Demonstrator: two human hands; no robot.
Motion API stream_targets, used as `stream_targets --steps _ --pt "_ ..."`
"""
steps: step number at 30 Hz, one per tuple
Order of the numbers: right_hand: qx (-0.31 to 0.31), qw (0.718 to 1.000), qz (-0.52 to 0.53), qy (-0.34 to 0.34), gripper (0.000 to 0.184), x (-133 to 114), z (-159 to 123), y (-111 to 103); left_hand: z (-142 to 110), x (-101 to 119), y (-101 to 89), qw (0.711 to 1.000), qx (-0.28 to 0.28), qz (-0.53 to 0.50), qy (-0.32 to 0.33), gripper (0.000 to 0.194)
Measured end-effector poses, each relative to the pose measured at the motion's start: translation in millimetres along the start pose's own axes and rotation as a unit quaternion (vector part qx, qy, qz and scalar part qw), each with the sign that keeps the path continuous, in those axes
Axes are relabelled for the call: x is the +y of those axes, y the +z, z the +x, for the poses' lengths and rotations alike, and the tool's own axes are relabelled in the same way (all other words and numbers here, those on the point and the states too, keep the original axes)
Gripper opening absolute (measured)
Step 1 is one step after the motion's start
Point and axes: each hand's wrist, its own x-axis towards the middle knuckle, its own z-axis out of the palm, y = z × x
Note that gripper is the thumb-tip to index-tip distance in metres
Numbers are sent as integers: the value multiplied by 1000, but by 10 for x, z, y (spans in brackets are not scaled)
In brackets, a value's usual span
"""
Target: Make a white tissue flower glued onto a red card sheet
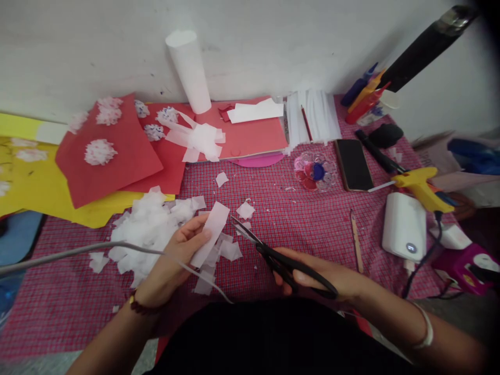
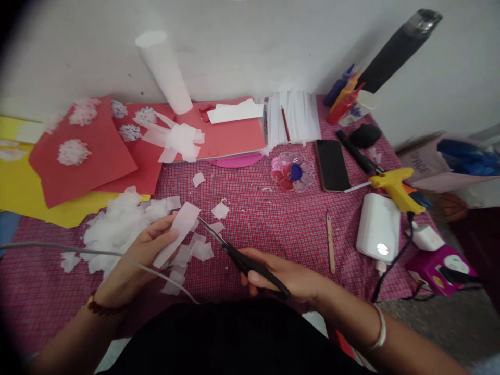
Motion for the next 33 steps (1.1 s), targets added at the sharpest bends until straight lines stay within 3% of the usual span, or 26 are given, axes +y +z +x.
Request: stream_targets --steps 10,21,28,33 --pt "21 1000 -5 -11 70 -129 154 109 53 -86 -112 993 -100 18 -61 38" --pt "50 999 -5 -8 66 -172 145 141 73 -86 -81 991 -109 42 -71 36" --pt "64 997 1 36 63 -119 186 121 48 -64 -93 984 -129 86 -84 32" --pt "63 997 11 36 68 -63 191 81 10 -59 -126 981 -97 132 -105 34"
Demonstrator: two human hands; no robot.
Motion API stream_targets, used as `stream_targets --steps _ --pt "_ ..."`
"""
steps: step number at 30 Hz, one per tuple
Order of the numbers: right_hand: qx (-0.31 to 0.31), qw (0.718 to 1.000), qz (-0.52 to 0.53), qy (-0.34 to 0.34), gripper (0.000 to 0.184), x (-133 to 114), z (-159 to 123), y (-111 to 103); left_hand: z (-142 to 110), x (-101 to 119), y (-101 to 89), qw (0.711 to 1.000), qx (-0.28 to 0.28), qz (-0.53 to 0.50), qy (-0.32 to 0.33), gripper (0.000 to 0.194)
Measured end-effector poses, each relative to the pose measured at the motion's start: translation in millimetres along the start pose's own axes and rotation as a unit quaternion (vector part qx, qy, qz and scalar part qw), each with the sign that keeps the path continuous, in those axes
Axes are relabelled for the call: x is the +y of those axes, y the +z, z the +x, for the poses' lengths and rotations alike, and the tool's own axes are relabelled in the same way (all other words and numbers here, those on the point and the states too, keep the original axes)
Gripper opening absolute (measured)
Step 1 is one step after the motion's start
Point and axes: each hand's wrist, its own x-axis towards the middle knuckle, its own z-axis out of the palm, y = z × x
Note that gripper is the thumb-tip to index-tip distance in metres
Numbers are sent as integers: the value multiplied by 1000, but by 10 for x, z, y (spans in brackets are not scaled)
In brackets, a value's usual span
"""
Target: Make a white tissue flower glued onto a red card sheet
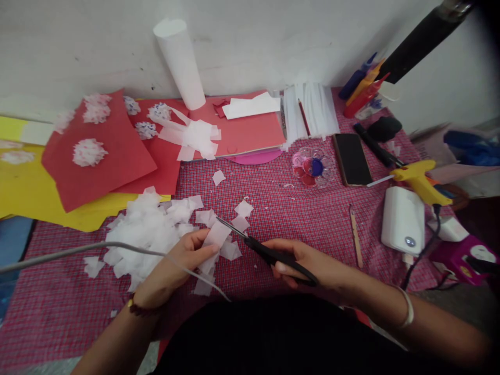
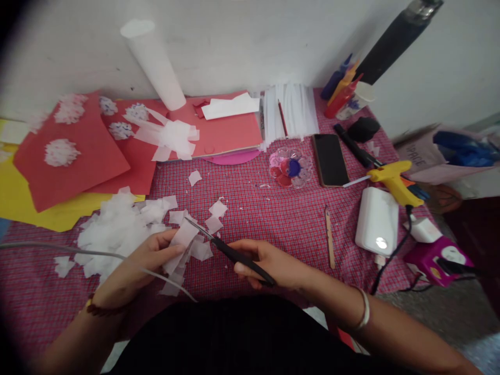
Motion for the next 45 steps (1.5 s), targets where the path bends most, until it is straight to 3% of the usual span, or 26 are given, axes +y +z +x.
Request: stream_targets --steps 6,11,16,22,36,45 --pt "-69 993 -57 -79 60 21 -29 -124 3 53 13 991 66 -41 105 20" --pt "-74 994 -52 -59 56 36 -66 -143 40 46 22 981 106 -109 120 22" --pt "-82 995 -46 -19 71 -48 -57 -52 67 -23 22 994 73 -49 60 29" --pt "-68 994 -80 -23 65 -92 -21 6 80 -57 61 998 52 1 37 31" --pt "-25 999 -46 -2 59 -44 10 80 81 -45 100 997 44 14 69 24" --pt "27 999 -18 18 64 4 18 75 31 -11 -10 997 5 55 62 23"
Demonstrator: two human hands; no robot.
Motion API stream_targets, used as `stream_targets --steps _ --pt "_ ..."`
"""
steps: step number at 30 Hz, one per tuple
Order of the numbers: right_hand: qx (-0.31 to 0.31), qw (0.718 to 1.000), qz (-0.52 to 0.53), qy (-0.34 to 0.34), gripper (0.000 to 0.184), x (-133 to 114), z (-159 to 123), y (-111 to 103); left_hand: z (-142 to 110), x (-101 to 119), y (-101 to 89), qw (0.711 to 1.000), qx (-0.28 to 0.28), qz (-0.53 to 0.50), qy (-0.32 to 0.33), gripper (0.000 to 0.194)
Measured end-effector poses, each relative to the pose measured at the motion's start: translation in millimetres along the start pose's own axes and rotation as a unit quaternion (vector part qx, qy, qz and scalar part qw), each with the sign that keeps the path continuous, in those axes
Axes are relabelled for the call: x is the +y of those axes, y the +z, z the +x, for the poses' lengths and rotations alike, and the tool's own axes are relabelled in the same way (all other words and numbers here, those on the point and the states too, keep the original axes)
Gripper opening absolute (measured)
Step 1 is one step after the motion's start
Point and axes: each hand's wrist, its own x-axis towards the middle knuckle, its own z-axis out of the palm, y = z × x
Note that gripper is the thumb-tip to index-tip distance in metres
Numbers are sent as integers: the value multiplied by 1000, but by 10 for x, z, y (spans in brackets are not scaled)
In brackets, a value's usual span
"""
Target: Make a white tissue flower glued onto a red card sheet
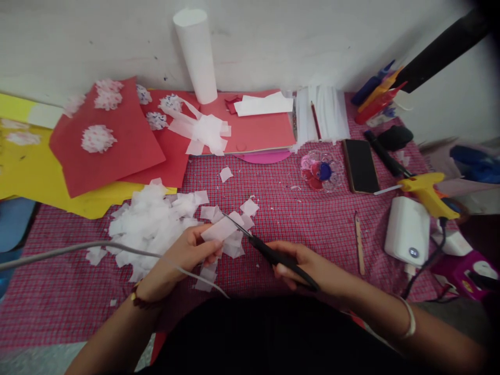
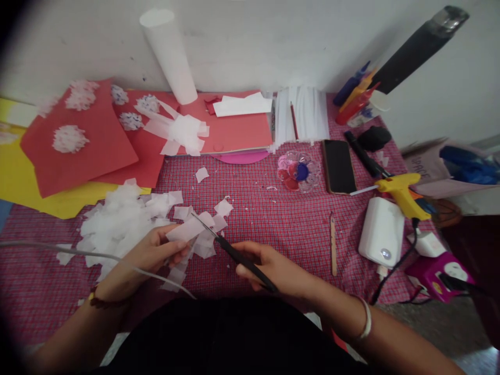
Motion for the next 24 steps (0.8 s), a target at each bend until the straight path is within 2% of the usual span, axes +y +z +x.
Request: stream_targets --steps 6,10,14,19,24 --pt "-81 993 -24 -87 64 -43 -40 -124 -25 33 -12 995 86 -43 25 21" --pt "-100 992 -47 -69 62 -84 -63 -151 -18 48 7 985 135 -88 56 24" --pt "-110 992 -55 -40 70 -98 -39 -95 -6 22 31 991 105 -64 49 27" --pt "-109 992 -37 -43 67 -91 18 -39 7 -16 60 997 64 -29 31 32" --pt "-92 995 -26 -32 66 -77 49 -27 -6 -3 56 998 58 -4 37 31"
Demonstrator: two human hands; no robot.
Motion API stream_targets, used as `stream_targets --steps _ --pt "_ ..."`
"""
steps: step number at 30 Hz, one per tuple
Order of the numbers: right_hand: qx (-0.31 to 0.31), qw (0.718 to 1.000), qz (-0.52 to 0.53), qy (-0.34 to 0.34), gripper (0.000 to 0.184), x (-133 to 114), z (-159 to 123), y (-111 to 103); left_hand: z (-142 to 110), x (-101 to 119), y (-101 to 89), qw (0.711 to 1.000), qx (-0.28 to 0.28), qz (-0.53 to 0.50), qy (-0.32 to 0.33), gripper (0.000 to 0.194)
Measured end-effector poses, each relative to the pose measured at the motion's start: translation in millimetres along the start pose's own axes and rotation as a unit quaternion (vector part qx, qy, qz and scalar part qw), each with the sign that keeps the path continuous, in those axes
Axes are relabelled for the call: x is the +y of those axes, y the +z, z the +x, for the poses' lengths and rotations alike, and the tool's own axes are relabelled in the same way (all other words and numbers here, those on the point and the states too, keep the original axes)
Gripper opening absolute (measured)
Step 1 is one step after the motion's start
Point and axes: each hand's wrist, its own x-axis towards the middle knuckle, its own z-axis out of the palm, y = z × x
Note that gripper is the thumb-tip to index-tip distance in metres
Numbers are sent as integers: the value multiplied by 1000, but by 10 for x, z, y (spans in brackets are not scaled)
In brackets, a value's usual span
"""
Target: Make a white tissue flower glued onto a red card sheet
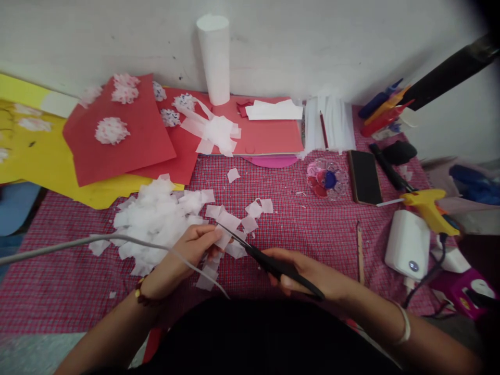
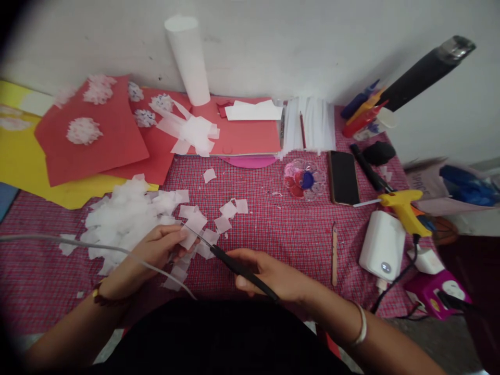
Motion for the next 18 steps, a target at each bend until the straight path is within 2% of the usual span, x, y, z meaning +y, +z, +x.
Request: stream_targets --steps 4,7,13,15,18 --pt "24 999 6 29 64 41 9 1 -13 0 -17 1000 -11 7 7 32" --pt "18 999 -5 27 72 55 6 -13 -1 -64 -41 1000 -16 22 10 33" --pt "-53 997 -14 -61 67 54 6 -84 10 -131 -72 999 -22 20 28 26" --pt "-73 994 10 -84 67 60 23 -98 -7 -84 -95 999 -6 18 41 22" --pt "-59 990 58 -116 65 96 70 -115 -51 23 -187 996 39 42 68 23"
